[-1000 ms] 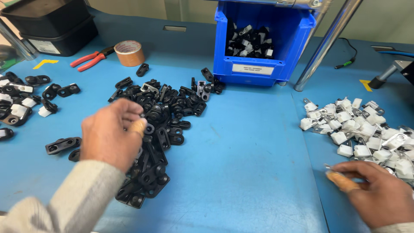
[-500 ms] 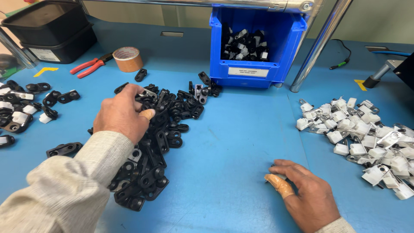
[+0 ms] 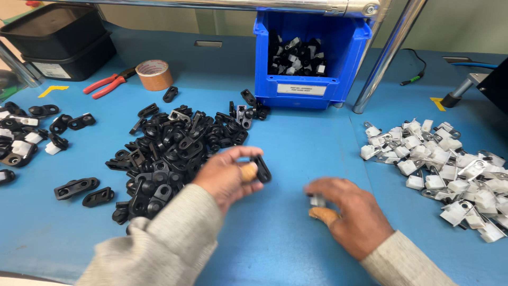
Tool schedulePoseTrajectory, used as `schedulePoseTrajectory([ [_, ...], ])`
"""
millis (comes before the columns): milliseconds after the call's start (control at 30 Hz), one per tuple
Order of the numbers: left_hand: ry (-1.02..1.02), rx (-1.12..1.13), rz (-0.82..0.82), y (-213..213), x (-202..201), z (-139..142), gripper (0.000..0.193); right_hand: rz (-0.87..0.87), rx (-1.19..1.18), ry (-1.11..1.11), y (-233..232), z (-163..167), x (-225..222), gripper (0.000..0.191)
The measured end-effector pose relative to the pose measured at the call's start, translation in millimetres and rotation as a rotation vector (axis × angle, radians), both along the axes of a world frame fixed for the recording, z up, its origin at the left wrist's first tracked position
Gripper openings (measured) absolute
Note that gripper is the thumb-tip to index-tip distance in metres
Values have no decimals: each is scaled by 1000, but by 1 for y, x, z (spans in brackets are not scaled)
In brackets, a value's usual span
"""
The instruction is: The person picks a black plastic bracket from a pile on the workbench, presses a white plastic component into it by hand to snap the parts together, and places the assembled part into a blue bin. They repeat this assembly cycle one part at a time throughout the episode.
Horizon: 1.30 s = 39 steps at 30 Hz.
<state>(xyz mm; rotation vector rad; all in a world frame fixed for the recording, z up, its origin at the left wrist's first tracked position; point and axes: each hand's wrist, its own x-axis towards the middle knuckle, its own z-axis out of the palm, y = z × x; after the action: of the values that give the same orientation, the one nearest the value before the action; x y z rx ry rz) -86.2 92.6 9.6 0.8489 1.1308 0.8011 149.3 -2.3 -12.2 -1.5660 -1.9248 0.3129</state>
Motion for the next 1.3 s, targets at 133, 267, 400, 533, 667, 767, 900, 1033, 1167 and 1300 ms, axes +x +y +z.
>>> schedulePoseTrajectory([
  [133,80,6,-103,-10,23,-27,29,-304,-268,162,7,5,-10,52],
  [267,310,127,-82,-23,29,-32,21,-321,-315,23,5,4,-20,38],
  [400,713,324,-41,-30,31,-20,23,-305,-317,200,8,-1,-22,37],
  [533,822,317,-68,-34,30,-9,27,-239,-338,152,15,-2,-21,48],
  [667,822,242,-47,-37,30,-6,29,-186,-374,151,10,2,-25,36],
  [767,831,268,-44,-38,31,-4,17,-262,-409,204,0,6,-26,40],
  [900,886,225,-78,-41,37,4,18,-309,-295,-77,1,10,-13,44],
  [1033,981,220,-132,-44,42,11,29,-246,-174,-67,2,-1,-7,39],
  [1167,938,183,-141,-41,41,12,19,-131,129,-152,4,-16,-10,33],
  [1300,637,76,-46,-36,44,5,20,-246,-226,237,15,-17,-5,30],
])
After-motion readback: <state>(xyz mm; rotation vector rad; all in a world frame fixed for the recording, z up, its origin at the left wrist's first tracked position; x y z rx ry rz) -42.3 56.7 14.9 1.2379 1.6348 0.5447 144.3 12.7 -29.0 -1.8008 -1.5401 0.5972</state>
